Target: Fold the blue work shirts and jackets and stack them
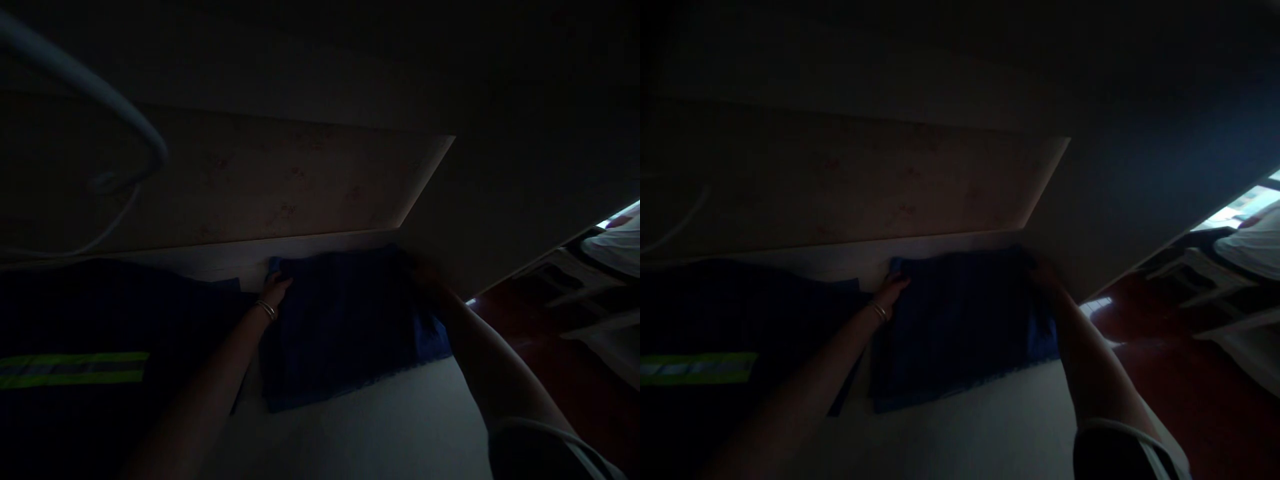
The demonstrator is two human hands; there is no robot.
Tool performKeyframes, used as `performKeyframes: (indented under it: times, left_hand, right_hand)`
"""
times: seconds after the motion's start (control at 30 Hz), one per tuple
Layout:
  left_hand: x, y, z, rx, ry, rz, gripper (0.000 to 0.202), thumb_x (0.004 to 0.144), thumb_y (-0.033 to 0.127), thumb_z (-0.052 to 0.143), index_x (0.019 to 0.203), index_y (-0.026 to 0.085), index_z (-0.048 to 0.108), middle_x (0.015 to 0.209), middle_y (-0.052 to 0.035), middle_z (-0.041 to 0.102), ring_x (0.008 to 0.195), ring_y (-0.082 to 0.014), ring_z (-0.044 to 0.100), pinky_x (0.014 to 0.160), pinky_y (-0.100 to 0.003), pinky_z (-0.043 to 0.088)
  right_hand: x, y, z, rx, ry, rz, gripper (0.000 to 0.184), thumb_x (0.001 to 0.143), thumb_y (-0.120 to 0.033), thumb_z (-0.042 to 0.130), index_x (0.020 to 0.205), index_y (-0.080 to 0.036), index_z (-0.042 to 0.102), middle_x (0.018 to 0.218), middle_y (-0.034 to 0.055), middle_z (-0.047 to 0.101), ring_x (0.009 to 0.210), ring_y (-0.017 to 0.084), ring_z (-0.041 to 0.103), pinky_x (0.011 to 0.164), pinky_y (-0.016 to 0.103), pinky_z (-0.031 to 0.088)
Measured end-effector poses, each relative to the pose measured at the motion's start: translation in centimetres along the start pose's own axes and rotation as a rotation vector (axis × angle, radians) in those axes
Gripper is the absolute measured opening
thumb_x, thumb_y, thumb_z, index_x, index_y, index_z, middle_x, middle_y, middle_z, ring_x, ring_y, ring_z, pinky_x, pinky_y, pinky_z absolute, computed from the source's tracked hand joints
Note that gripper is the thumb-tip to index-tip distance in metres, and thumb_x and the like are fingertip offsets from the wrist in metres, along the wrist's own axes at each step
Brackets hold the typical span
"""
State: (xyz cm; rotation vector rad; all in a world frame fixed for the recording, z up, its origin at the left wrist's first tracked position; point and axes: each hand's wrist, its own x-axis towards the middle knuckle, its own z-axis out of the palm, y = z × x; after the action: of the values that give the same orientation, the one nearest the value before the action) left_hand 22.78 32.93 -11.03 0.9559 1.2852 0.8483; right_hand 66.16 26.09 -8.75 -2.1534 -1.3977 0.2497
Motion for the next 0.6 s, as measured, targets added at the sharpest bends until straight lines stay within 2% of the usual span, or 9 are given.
performKeyframes:
  times: [0.07, 0.2, 0.3, 0.4, 0.5, 0.57, 0.6]
  left_hand:
    - [0.3, 0.0, -0.1, 0.057, 0.043, 0.100, 0.060, 0.075, 0.024, 0.069, 0.134, 0.026, 0.056, 0.130, -0.0081, 0.065, 0.114, -0.0247, 0.064, 0.097, -0.038, 0.052]
    - [0.0, -0.1, -1.3, 0.168, 0.068, 0.237, 0.045, 0.082, 0.027, 0.062, 0.127, 0.030, 0.063, 0.129, -0.0018, 0.066, 0.124, -0.0239, 0.058, 0.105, -0.036, 0.046]
    - [0.5, 0.1, -2.0, 0.270, 0.087, 0.233, 0.054, 0.077, 0.022, 0.067, 0.130, 0.023, 0.061, 0.133, -0.0074, 0.064, 0.128, -0.0273, 0.054, 0.111, -0.040, 0.040]
    - [0.1, 0.6, -2.3, 0.354, 0.111, 0.242, 0.062, 0.074, 0.016, 0.067, 0.135, 0.017, 0.055, 0.139, -0.0139, 0.058, 0.133, -0.0293, 0.049, 0.116, -0.044, 0.033]
    - [-3.8, 1.0, -1.8, 0.435, 0.125, 0.386, 0.056, 0.080, 0.020, 0.063, 0.135, 0.018, 0.055, 0.148, -0.0128, 0.048, 0.142, -0.0281, 0.036, 0.122, -0.042, 0.021]
    - [-8.2, 0.2, -1.1, 0.549, 0.013, 0.571, 0.045, 0.086, 0.029, 0.058, 0.131, 0.023, 0.060, 0.145, -0.0112, 0.051, 0.141, -0.0285, 0.038, 0.123, -0.042, 0.020]
    - [-10.6, -0.6, -0.7, 0.623, -0.102, 0.662, 0.041, 0.089, 0.035, 0.055, 0.128, 0.026, 0.063, 0.140, -0.0107, 0.056, 0.137, -0.0289, 0.042, 0.122, -0.044, 0.021]
  right_hand:
    - [0.7, -0.4, 0.0, -0.023, 0.018, 0.016, 0.045, 0.080, -0.021, 0.049, 0.121, -0.018, 0.067, 0.126, 0.0106, 0.067, 0.118, 0.030, 0.059, 0.102, 0.046, 0.046]
    - [1.8, -0.8, -0.7, -0.119, 0.001, 0.048, 0.050, 0.083, -0.015, 0.040, 0.125, -0.016, 0.066, 0.124, 0.0113, 0.068, 0.109, 0.027, 0.065, 0.096, 0.040, 0.050]
    - [2.1, -1.5, -0.9, -0.243, -0.048, 0.056, 0.051, 0.083, -0.014, 0.043, 0.130, -0.012, 0.063, 0.128, 0.0165, 0.065, 0.114, 0.030, 0.062, 0.100, 0.041, 0.047]
    - [0.9, -3.2, -0.3, -0.305, -0.044, 0.033, 0.051, 0.085, -0.017, 0.049, 0.134, -0.010, 0.059, 0.139, 0.0215, 0.055, 0.129, 0.037, 0.049, 0.108, 0.050, 0.037]
    - [-2.6, -5.2, 0.4, -0.404, 0.023, -0.071, 0.051, 0.092, -0.026, 0.046, 0.143, -0.019, 0.051, 0.151, 0.0191, 0.040, 0.134, 0.041, 0.040, 0.108, 0.058, 0.034]
    - [-6.0, -5.6, 0.6, -0.493, 0.063, -0.186, 0.047, 0.096, -0.035, 0.042, 0.141, -0.025, 0.052, 0.153, 0.0145, 0.040, 0.134, 0.039, 0.040, 0.109, 0.060, 0.031]
    - [-7.9, -5.3, 0.7, -0.527, 0.079, -0.225, 0.046, 0.098, -0.039, 0.040, 0.140, -0.027, 0.054, 0.152, 0.0125, 0.041, 0.134, 0.037, 0.040, 0.111, 0.060, 0.029]
